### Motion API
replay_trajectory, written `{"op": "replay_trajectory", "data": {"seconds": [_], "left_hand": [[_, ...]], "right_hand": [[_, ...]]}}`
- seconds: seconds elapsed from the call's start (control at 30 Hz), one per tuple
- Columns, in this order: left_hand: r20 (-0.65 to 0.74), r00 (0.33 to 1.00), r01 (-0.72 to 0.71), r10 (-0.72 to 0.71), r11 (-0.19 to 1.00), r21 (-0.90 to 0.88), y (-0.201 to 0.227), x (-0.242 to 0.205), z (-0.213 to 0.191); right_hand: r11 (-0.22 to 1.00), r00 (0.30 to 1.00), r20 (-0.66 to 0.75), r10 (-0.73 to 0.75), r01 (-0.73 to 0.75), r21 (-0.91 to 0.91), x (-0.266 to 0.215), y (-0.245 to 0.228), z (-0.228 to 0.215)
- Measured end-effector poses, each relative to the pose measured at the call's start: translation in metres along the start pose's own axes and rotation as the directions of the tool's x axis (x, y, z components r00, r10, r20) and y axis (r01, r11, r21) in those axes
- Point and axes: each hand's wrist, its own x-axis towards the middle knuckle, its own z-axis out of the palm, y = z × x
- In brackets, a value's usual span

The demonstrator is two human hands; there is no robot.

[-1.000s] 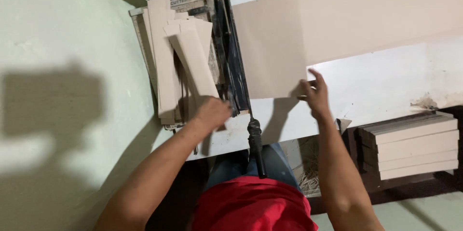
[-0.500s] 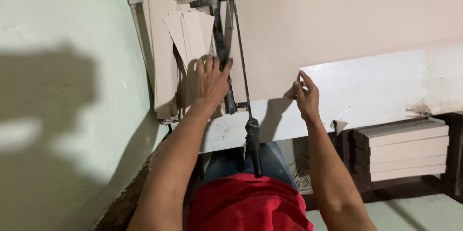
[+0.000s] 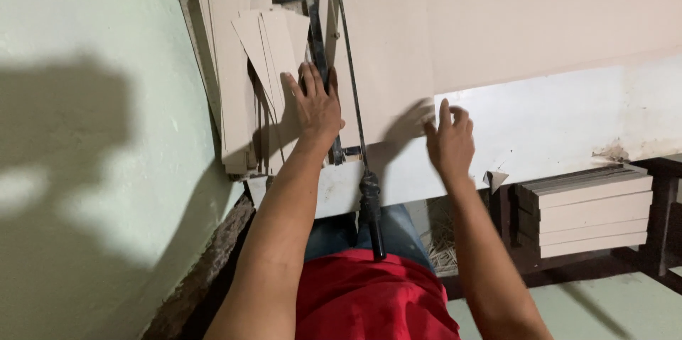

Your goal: The person uses a manual paper cutter to slice large sheets of beige paper into smaller rectangular pieces. They align the paper against the cutter's guide, pull down the lever to cut, and then stack the resulting pieces on a nearby table.

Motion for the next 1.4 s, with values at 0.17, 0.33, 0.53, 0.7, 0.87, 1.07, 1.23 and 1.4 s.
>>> {"op": "replay_trajectory", "data": {"seconds": [0.17,0.33,0.53,0.7,0.87,1.07,1.23,1.4], "left_hand": [[-0.015,1.0,-0.005,0.005,1.0,-0.016,0.0,0.005,0.008],[-0.229,0.968,-0.127,0.102,0.987,-0.098,-0.009,0.028,0.045],[-0.075,0.995,-0.07,0.058,0.984,-0.163,-0.004,0.007,0.014],[-0.222,0.963,-0.168,0.154,0.985,-0.046,-0.004,-0.017,0.004],[-0.401,0.834,-0.526,0.378,0.766,-0.37,0.017,0.019,0.07],[-0.412,0.549,-0.63,0.727,0.684,0.368,-0.005,-0.029,0.085],[-0.22,0.743,-0.531,0.632,0.757,0.38,-0.059,-0.019,0.118],[-0.382,0.71,-0.568,0.592,0.802,0.186,-0.081,-0.03,0.081]], "right_hand": [[0.978,0.883,0.458,-0.105,0.009,0.208,-0.102,-0.112,-0.109],[0.979,0.809,0.582,-0.082,-0.043,0.198,-0.127,-0.09,0.013],[0.978,0.878,0.474,-0.071,-0.031,0.204,-0.127,-0.061,0.092],[0.89,0.738,0.673,-0.051,-0.273,0.366,-0.117,-0.111,-0.092],[0.917,0.783,0.621,-0.041,-0.217,0.334,-0.076,-0.102,-0.106],[0.941,0.984,0.095,0.151,-0.172,0.291,-0.004,0.003,0.031],[0.599,0.973,0.219,0.073,-0.219,0.771,0.02,0.047,0.06],[0.244,0.892,0.434,0.127,-0.452,0.858,-0.017,0.052,0.026]]}}
